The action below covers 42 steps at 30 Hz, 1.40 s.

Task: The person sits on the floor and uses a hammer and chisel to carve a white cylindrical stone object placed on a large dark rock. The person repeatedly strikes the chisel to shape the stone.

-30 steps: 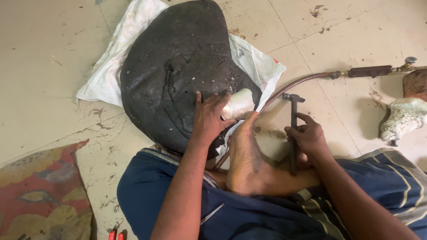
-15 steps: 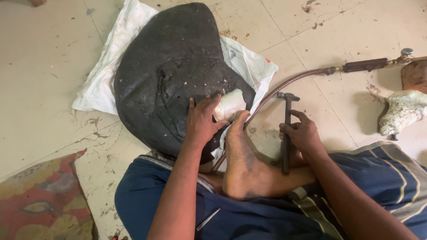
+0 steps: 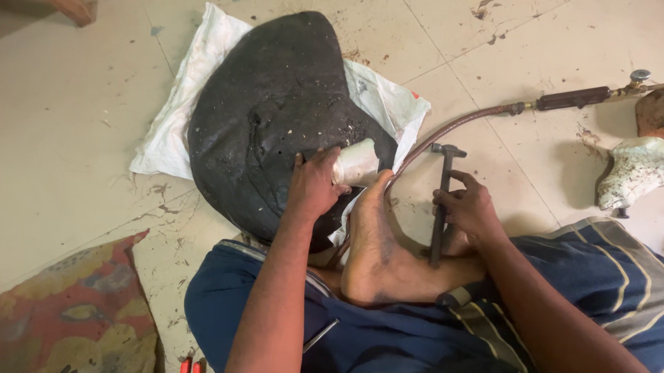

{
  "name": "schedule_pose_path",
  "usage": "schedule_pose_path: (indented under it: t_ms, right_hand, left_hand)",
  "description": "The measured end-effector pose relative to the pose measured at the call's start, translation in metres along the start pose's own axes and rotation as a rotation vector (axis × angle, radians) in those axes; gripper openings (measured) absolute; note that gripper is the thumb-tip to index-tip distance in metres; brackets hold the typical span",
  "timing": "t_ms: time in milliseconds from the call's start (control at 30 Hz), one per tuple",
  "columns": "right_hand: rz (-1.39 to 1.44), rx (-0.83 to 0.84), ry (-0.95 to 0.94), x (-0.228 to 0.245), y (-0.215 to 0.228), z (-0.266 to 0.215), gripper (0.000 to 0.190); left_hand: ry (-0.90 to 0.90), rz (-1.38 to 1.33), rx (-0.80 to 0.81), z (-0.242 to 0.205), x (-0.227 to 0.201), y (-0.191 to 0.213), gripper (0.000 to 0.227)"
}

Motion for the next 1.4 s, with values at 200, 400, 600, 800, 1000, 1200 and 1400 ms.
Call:
schedule_pose_path:
  t_ms: [200,400,600,800,1000,1200,1400]
  right_hand:
    - [0.007,0.031,-0.001,-0.006,0.003,0.003,0.060]
    - [0.020,0.042,0.005,-0.008,0.007,0.008,0.061]
    - [0.004,0.045,-0.010,-0.010,0.010,0.010,0.061]
    - [0.048,0.032,-0.026,-0.010,0.012,0.012,0.060]
    - [0.030,0.011,-0.041,-0.014,0.017,0.016,0.061]
    - [0.068,-0.013,-0.081,-0.013,0.015,0.019,0.062]
    - [0.198,-0.003,-0.087,-0.015,0.025,0.023,0.052]
  left_hand:
    - [-0.016,0.007,0.037,0.001,0.002,-0.001,0.082]
    - [-0.002,0.027,0.095,0.005,0.003,0.002,0.084]
    - [0.019,0.081,0.150,0.007,-0.003,0.009,0.087]
    - [0.000,0.007,0.151,0.001,-0.013,0.033,0.109]
    - [0.159,0.220,0.168,-0.087,-0.027,0.095,0.034]
    - [0.046,0.405,0.398,-0.218,-0.094,0.061,0.018]
    - [0.004,0.305,0.273,-0.229,-0.096,0.064,0.017]
Point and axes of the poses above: each hand's wrist, its own z-axis towards the middle knuckle, its own y-axis out of the back of the hand, x = y × z, the point moved 4 cm from there along z, towards the middle knuckle, and after that the axes turned 13 degrees about z, right-handed, at the moved point
